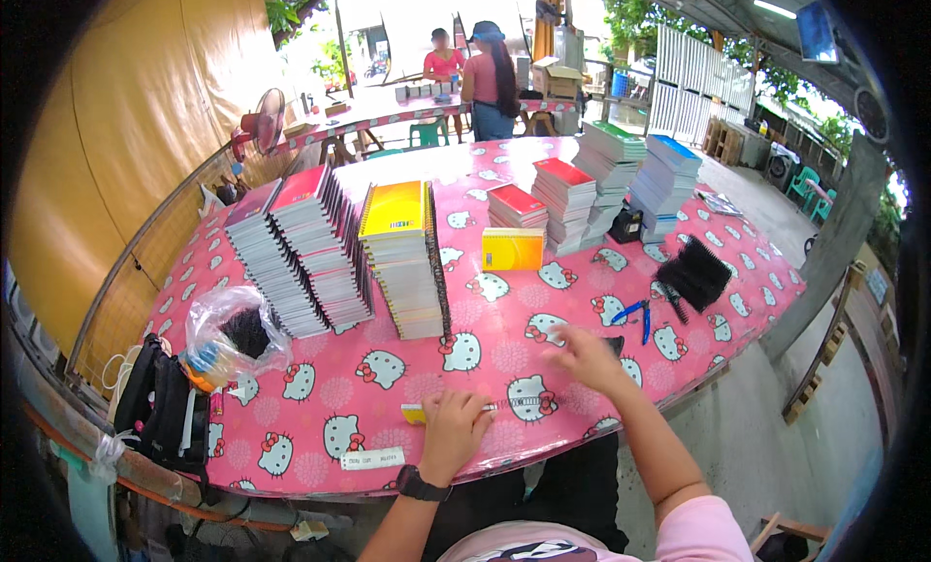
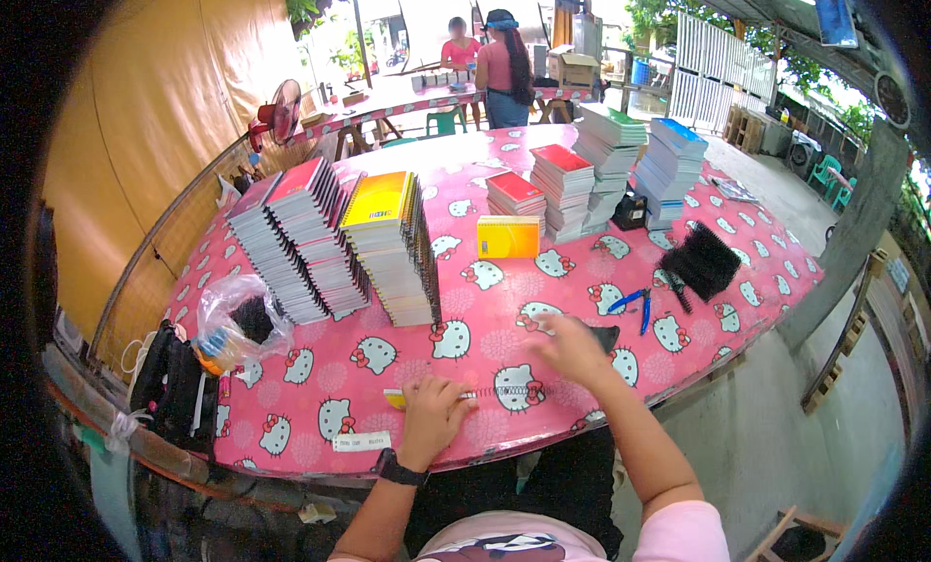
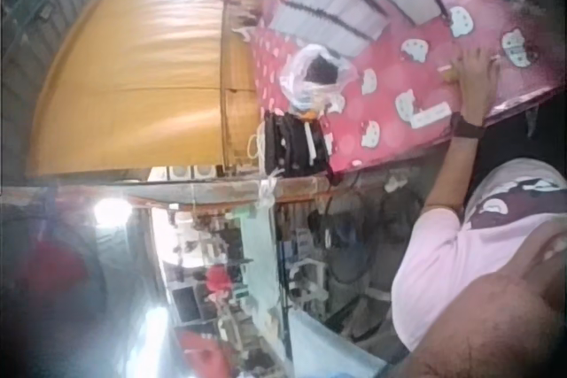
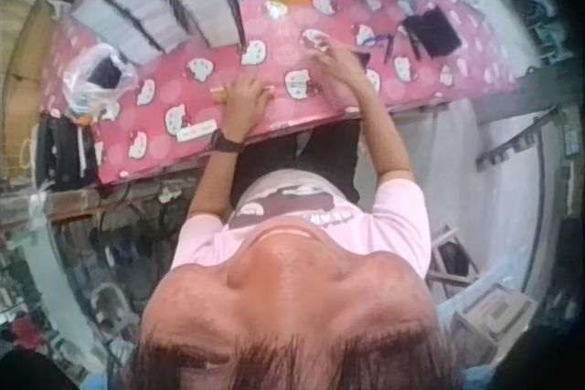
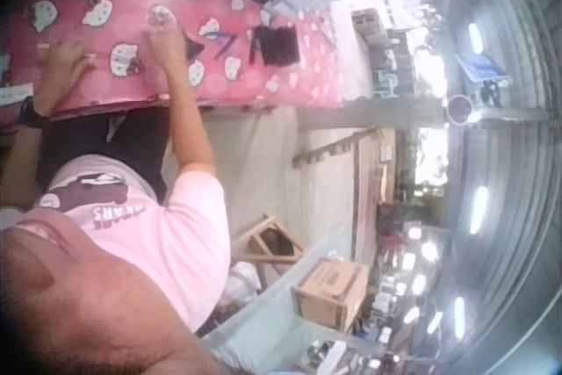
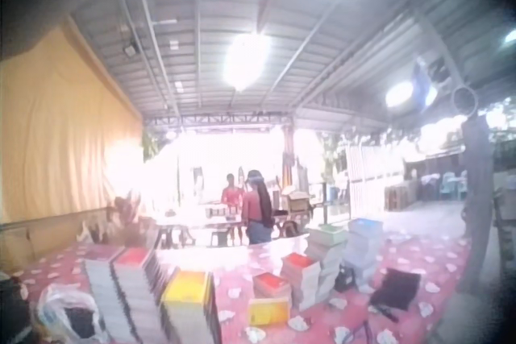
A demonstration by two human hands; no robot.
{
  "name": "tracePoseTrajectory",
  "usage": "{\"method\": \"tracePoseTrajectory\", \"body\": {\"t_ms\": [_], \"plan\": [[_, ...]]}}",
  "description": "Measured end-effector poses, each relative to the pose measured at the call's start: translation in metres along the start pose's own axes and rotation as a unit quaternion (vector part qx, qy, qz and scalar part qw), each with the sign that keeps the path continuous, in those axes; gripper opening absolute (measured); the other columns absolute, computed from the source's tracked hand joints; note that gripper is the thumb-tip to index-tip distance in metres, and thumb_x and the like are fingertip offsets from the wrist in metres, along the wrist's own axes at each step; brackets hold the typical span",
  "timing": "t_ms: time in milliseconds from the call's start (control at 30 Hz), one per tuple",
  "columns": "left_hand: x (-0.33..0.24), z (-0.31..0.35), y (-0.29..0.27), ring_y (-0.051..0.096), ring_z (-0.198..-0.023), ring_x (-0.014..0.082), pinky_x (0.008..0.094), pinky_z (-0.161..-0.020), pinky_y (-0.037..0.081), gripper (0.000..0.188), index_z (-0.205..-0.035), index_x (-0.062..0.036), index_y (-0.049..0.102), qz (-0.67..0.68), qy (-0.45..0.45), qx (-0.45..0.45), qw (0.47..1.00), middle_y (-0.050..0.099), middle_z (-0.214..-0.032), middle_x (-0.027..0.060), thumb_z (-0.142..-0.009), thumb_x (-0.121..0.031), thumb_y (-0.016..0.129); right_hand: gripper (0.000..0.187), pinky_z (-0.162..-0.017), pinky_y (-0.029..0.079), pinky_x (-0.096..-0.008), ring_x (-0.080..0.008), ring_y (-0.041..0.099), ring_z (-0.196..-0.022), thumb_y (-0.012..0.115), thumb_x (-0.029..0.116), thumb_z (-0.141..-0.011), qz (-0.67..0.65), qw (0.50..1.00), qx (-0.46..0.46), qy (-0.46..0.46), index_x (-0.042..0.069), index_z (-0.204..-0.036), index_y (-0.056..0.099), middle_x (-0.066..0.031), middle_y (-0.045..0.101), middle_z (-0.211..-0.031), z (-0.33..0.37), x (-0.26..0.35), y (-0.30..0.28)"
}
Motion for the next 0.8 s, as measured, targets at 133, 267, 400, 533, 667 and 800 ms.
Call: {"method": "tracePoseTrajectory", "body": {"t_ms": [133, 267, 400, 533, 667, 800], "plan": [[-0.005, -0.004, 0.0, 0.053, -0.087, 0.0222, 0.041, -0.079, 0.032, 0.023, -0.094, -0.0109, 0.06, 0.008, 0.007, -0.016, 1.0, 0.057, -0.086, 0.004, -0.076, -0.024, 0.063, 0.054, -0.093, 0.035, -0.0466, -0.0388, 0.043, -0.112, 0.063, 0.046, -0.076, 0.236, 0.929, -0.21, 0.192, 0.009, -0.114, 0.055, -0.0241, 0.048, -0.118, 0.032, -0.072, -0.042], [0.005, -0.002, 0.001, 0.053, -0.086, 0.023, 0.0416, -0.078, 0.032, 0.022, -0.093, -0.0097, 0.06, 0.008, 0.009, 0.006, 1.0, 0.058, -0.087, 0.0048, -0.078, -0.025, 0.062, 0.058, -0.095, 0.032, -0.0524, -0.043, 0.037, -0.117, 0.059, 0.052, -0.075, 0.212, 0.947, -0.06, 0.234, 0.013, -0.118, 0.053, -0.0263, 0.035, -0.13, 0.029, -0.078, -0.002], [0.003, -0.005, 0.0, 0.053, -0.087, 0.0234, 0.041, -0.078, 0.033, 0.018, -0.091, -0.0096, 0.06, 0.028, 0.003, 0.013, 1.0, 0.058, -0.086, 0.0051, -0.08, -0.024, 0.06, 0.059, -0.093, 0.034, -0.0529, -0.0426, 0.039, -0.115, 0.063, 0.053, -0.071, 0.157, 0.98, -0.101, 0.065, 0.016, -0.117, 0.055, -0.0254, 0.035, -0.128, 0.015, -0.074, 0.006], [0.007, -0.004, 0.002, 0.053, -0.087, 0.0242, 0.0408, -0.079, 0.032, 0.021, -0.093, -0.0095, 0.06, 0.028, 0.014, 0.021, 0.999, 0.058, -0.085, 0.0059, -0.079, -0.025, 0.061, 0.061, -0.093, 0.037, -0.049, -0.0435, 0.04, -0.115, 0.069, 0.051, -0.066, 0.218, 0.967, -0.063, 0.117, 0.016, -0.115, 0.057, -0.0261, 0.036, -0.13, 0.007, -0.06, 0.015], [0.005, -0.009, -0.011, 0.055, -0.088, 0.0239, 0.0422, -0.082, 0.033, 0.024, -0.094, -0.011, 0.061, 0.09, 0.006, -0.014, 0.996, 0.06, -0.087, 0.0058, -0.078, -0.029, 0.063, 0.061, -0.093, 0.039, -0.0404, -0.034, 0.046, -0.115, 0.067, 0.052, -0.07, 0.035, 0.998, 0.033, 0.051, 0.009, -0.113, 0.058, -0.0223, 0.045, -0.128, 0.002, -0.035, 0.023], [0.02, 0.0, 0.007, 0.053, -0.092, 0.0259, 0.0448, -0.088, 0.03, 0.027, -0.088, -0.0114, 0.062, 0.059, 0.001, 0.042, 0.997, 0.059, -0.086, 0.0062, -0.07, -0.031, 0.07, 0.057, -0.09, 0.04, -0.0348, -0.0204, 0.049, -0.11, 0.061, 0.051, -0.078, -0.393, 0.908, 0.14, 0.037, 0.002, -0.108, 0.059, -0.014, 0.053, -0.12, 0.024, -0.011, 0.063]]}}
Point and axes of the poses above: each hand's wrist, its own z-axis away from the middle knuckle, its own y-axis out of the palm, x = y × z, the point moved 6 cm from there along -z, towards the middle knuckle
